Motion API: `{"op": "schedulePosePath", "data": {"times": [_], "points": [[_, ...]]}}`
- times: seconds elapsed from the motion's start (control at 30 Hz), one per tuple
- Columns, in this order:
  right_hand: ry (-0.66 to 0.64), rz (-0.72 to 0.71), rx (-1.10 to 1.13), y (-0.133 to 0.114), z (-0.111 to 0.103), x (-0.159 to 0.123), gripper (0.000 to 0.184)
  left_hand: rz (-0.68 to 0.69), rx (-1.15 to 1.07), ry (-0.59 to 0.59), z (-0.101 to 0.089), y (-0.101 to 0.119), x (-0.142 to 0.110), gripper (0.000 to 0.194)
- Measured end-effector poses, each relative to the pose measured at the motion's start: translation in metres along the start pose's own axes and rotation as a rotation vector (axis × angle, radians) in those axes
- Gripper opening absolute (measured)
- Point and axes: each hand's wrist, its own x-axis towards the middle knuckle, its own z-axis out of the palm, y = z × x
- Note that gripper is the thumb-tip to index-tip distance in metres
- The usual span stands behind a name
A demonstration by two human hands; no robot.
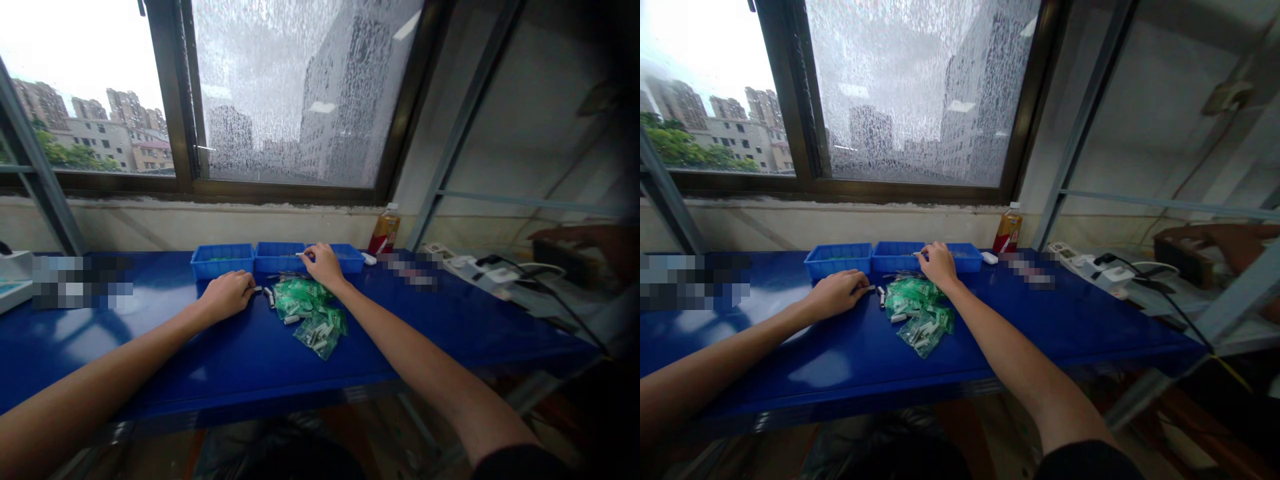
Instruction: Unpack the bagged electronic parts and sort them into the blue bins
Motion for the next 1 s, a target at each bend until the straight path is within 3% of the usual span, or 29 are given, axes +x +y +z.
{"op": "schedulePosePath", "data": {"times": [0.33,0.47,0.6,0.7,1.0], "points": [[0.018,-0.038,-0.029,-0.003,-0.003,-0.001,0.02,0.029,-0.023,0.087,0.001,0.005,0.0,0.025],[0.017,-0.14,0.054,-0.029,-0.013,-0.008,0.019,-0.011,-0.081,0.106,-0.002,0.009,0.0,0.027],[-0.143,-0.363,0.151,-0.067,-0.021,-0.021,0.017,-0.033,-0.11,0.151,-0.003,0.009,0.002,0.03],[-0.194,-0.44,0.14,-0.083,-0.021,-0.029,0.02,-0.022,-0.124,0.175,-0.003,0.008,0.003,0.031],[-0.202,-0.444,0.115,-0.082,-0.028,-0.029,0.017,0.03,-0.216,0.218,-0.004,0.011,0.004,0.031]]}}
